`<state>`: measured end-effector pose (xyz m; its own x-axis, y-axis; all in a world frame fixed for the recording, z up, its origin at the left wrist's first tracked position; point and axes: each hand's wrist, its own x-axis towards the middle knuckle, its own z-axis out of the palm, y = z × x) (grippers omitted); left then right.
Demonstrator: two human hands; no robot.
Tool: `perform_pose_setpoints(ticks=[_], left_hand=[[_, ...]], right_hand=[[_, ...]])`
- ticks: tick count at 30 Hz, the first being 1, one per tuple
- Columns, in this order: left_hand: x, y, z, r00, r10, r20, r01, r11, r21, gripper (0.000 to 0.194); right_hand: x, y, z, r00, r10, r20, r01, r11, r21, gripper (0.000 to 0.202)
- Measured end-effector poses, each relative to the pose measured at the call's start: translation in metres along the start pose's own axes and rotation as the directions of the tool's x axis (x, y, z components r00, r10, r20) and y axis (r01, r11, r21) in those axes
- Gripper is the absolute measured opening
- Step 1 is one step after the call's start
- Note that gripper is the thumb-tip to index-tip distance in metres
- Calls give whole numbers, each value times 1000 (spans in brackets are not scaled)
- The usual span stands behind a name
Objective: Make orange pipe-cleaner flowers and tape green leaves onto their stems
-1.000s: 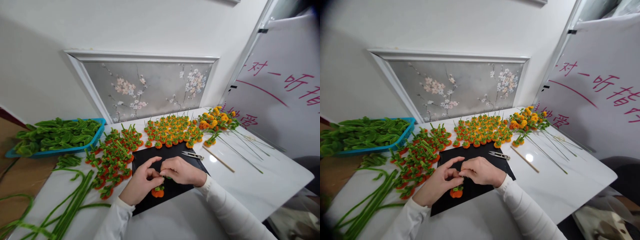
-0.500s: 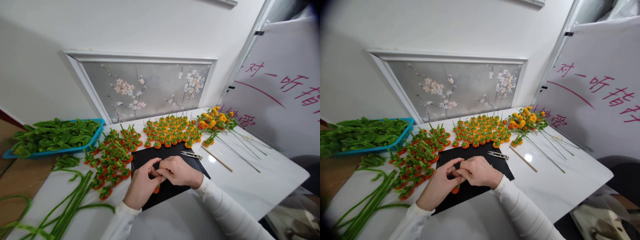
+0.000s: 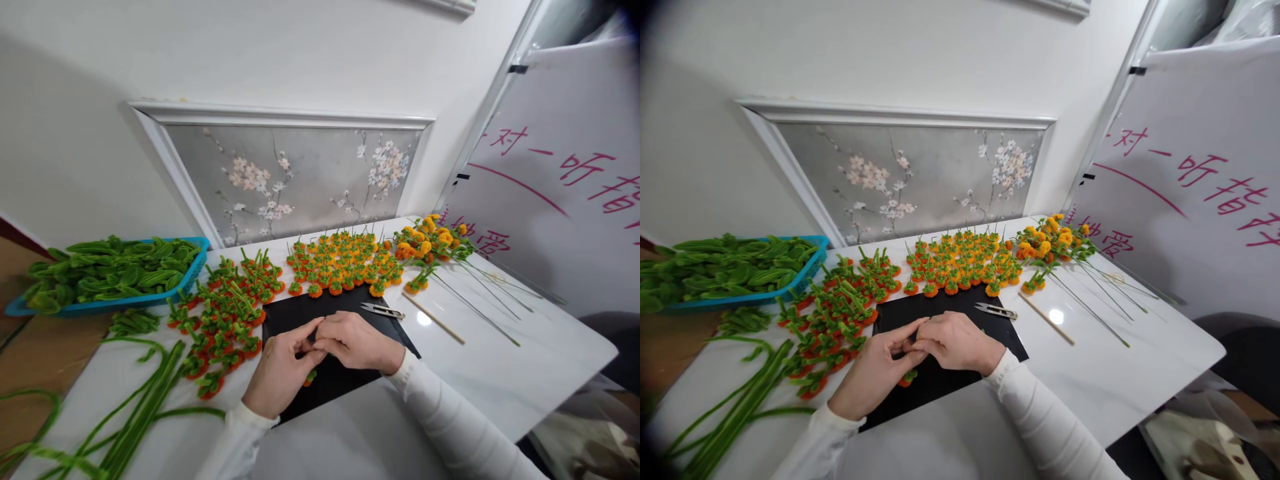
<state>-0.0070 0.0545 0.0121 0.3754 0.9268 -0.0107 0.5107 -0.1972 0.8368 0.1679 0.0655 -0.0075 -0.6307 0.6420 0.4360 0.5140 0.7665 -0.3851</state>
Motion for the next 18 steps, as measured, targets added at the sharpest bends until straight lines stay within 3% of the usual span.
perform_pose_setpoints(ticks=[18], left_hand=[[2,-3,-5,996,27,83,-19,995,-98,48]], right_hand=[[5,-1,-1,1000,-3,-31,0,996,-93,20]])
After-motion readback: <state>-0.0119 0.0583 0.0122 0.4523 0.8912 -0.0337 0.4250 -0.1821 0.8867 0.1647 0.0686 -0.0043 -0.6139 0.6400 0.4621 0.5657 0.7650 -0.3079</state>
